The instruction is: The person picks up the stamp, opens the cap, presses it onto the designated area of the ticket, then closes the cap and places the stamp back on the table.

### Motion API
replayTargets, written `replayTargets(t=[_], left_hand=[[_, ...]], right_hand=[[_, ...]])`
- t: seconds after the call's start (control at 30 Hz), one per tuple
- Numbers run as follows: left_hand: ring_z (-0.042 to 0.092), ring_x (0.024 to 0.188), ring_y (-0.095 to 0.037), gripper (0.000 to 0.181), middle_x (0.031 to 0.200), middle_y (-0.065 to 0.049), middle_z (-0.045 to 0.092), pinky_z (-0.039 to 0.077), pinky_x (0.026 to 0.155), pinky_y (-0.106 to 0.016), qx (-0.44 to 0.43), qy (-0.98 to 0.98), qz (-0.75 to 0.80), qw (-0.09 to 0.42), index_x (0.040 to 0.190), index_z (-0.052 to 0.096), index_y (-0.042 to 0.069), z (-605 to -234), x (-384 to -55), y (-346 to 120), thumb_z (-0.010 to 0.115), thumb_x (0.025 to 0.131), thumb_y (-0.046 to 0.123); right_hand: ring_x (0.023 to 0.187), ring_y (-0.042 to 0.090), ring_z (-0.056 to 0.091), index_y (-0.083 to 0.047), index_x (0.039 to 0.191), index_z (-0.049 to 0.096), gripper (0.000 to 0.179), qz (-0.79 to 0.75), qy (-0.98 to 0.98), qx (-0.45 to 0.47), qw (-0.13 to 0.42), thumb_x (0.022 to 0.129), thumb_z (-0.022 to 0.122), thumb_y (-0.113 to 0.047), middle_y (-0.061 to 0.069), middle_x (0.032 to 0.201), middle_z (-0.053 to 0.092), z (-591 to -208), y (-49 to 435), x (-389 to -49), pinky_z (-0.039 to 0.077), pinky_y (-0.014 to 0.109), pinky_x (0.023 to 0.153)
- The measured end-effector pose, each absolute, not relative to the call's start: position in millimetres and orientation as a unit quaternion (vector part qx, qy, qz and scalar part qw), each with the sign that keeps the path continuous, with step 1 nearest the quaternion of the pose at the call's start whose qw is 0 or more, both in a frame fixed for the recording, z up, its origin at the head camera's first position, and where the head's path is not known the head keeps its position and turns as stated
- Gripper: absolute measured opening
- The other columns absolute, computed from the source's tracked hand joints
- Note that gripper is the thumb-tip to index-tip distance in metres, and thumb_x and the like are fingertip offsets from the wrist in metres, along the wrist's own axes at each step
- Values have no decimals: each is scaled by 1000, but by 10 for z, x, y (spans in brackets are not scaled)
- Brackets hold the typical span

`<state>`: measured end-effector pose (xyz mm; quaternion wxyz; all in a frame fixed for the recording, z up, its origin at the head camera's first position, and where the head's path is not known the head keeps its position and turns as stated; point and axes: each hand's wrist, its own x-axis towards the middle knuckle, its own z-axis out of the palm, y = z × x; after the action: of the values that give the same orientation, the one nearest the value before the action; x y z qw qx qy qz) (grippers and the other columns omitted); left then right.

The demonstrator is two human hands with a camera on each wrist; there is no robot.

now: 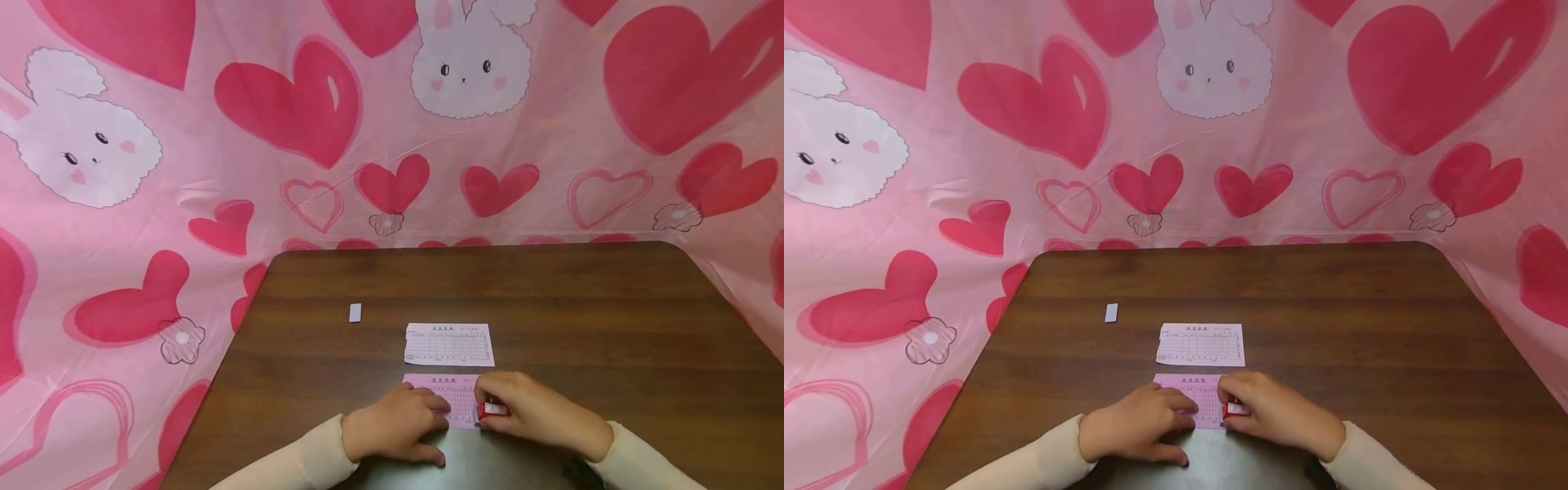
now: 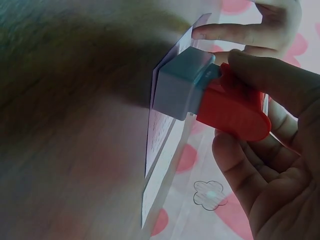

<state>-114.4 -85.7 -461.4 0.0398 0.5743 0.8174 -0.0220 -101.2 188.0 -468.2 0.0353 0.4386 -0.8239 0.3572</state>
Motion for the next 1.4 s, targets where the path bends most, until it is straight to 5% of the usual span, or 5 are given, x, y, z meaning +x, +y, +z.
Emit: replayTargets(t=[1.4], left_hand=[[64, 117, -7, 42, 129, 10, 69, 49, 82, -27, 568, 821, -12, 49, 111, 80, 28, -4606, -1141, -873, 69, 94, 65]], right_hand=[[68, -7, 40, -22, 80, 54, 42, 349, -841, 413, -4, 74, 96, -16, -17, 73, 46, -4649, 1830, -1041, 36, 15, 54]])
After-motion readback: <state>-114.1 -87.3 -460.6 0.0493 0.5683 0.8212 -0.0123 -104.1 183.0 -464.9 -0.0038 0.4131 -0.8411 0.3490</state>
